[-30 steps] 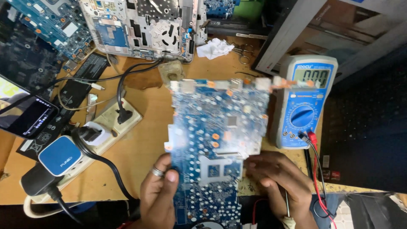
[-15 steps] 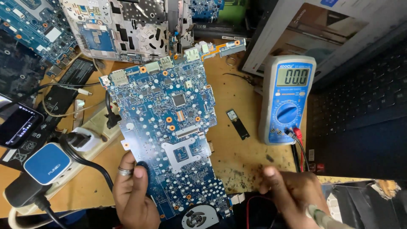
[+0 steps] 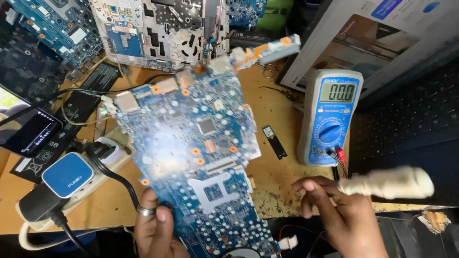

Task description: Inspecting a laptop motherboard by flipping it and using tweezers to examine components.

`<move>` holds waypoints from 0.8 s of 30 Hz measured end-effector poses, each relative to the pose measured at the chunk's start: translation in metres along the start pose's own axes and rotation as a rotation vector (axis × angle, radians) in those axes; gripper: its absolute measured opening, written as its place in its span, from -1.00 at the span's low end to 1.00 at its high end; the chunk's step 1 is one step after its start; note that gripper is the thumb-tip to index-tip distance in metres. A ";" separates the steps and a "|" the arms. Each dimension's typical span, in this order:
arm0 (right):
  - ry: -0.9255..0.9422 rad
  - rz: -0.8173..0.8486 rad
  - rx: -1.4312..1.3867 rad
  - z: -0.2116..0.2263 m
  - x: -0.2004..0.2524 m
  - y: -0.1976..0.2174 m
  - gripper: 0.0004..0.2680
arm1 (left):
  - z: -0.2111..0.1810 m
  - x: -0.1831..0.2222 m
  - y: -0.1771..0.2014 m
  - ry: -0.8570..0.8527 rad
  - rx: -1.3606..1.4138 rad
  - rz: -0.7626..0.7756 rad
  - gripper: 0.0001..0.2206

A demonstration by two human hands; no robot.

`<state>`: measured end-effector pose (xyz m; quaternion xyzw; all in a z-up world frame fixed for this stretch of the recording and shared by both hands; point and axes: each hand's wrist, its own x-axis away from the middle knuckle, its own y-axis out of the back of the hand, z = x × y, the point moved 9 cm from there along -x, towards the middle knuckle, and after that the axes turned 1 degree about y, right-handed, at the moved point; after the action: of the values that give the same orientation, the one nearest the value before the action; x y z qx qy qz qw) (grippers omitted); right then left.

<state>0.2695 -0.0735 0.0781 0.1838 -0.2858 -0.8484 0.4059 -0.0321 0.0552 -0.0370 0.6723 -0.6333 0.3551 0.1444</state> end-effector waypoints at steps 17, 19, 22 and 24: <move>-0.611 0.592 -0.554 0.001 -0.042 -0.161 -0.90 | -0.019 0.086 -0.093 -0.273 -0.497 1.115 -0.68; -0.637 0.536 -0.637 0.008 -0.045 -0.163 -0.92 | -0.016 0.081 -0.090 -0.263 -0.362 1.058 -0.60; -0.634 0.502 -0.720 0.013 -0.047 -0.166 -0.75 | -0.030 0.088 -0.094 -0.178 -0.305 1.081 -0.45; -0.539 0.551 -0.812 -0.009 -0.050 -0.173 -0.64 | -0.034 0.086 -0.092 -0.174 -0.355 1.073 -0.44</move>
<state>0.2031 0.0512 -0.0346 -0.2922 -0.0671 -0.7700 0.5633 0.0408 0.0266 0.0674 0.2489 -0.9454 0.2103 0.0019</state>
